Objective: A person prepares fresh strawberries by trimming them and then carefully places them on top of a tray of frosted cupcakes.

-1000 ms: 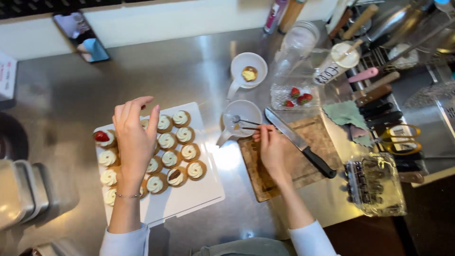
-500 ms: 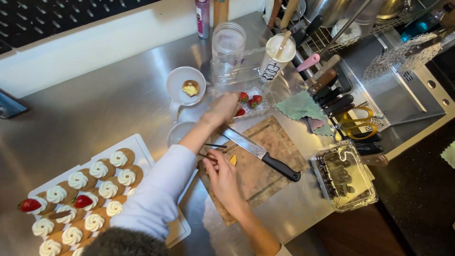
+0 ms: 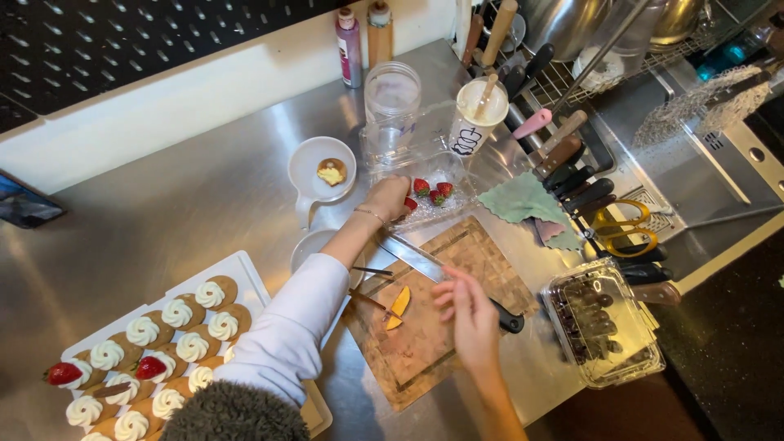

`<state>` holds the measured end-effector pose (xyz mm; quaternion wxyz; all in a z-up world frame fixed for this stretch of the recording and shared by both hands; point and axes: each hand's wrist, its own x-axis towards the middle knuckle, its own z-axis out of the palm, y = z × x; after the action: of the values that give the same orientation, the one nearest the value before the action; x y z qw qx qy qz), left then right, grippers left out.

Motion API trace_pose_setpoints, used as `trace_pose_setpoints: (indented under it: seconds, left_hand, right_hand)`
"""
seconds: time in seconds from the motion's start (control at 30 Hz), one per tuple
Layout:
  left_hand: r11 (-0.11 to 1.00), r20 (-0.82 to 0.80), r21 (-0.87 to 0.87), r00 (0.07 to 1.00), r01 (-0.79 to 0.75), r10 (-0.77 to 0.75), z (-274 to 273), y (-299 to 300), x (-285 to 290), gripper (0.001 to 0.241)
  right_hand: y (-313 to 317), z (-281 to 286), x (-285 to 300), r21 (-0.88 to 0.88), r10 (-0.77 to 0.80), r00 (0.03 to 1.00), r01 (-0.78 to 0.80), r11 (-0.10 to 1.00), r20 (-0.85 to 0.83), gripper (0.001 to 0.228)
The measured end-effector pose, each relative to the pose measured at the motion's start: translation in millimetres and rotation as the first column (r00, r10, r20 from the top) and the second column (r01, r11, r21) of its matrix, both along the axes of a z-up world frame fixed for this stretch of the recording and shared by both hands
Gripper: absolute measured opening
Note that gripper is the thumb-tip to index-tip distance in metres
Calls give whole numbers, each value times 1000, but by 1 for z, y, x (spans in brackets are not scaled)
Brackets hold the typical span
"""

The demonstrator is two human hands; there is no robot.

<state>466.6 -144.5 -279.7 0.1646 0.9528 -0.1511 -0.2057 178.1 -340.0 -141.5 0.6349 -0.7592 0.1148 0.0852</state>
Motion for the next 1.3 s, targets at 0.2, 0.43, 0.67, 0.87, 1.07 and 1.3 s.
trace_pose_setpoints:
  seconds: [0.2, 0.43, 0.67, 0.87, 1.07, 1.3]
  left_hand:
    - [822, 264, -561, 962, 99, 64, 153, 35, -91, 47]
    - [717, 427, -689, 859, 107, 281, 292, 85, -288, 41]
    - [680, 512, -733, 644, -19, 569, 320, 129, -418, 35]
    - [637, 511, -770, 576, -23, 638, 338, 169, -484, 27]
    - [616, 498, -787, 548, -41, 672, 351, 211, -522, 9]
    - [558, 429, -822, 514, -119, 742, 353, 242, -558, 10]
  right_hand:
    - [-4, 52, 62, 183, -150, 987, 137, 973, 61, 43]
    - [77, 84, 22, 696, 155, 987, -78, 714, -49, 37]
    - [139, 91, -49, 797, 340, 936, -269, 541, 85, 55]
    - [183, 117, -95, 713, 434, 895, -370, 595, 103, 53]
    - [228, 144, -135, 645, 462, 879, -420, 638, 115, 45]
    - [262, 156, -168, 656, 473, 879, -391, 645, 58, 54]
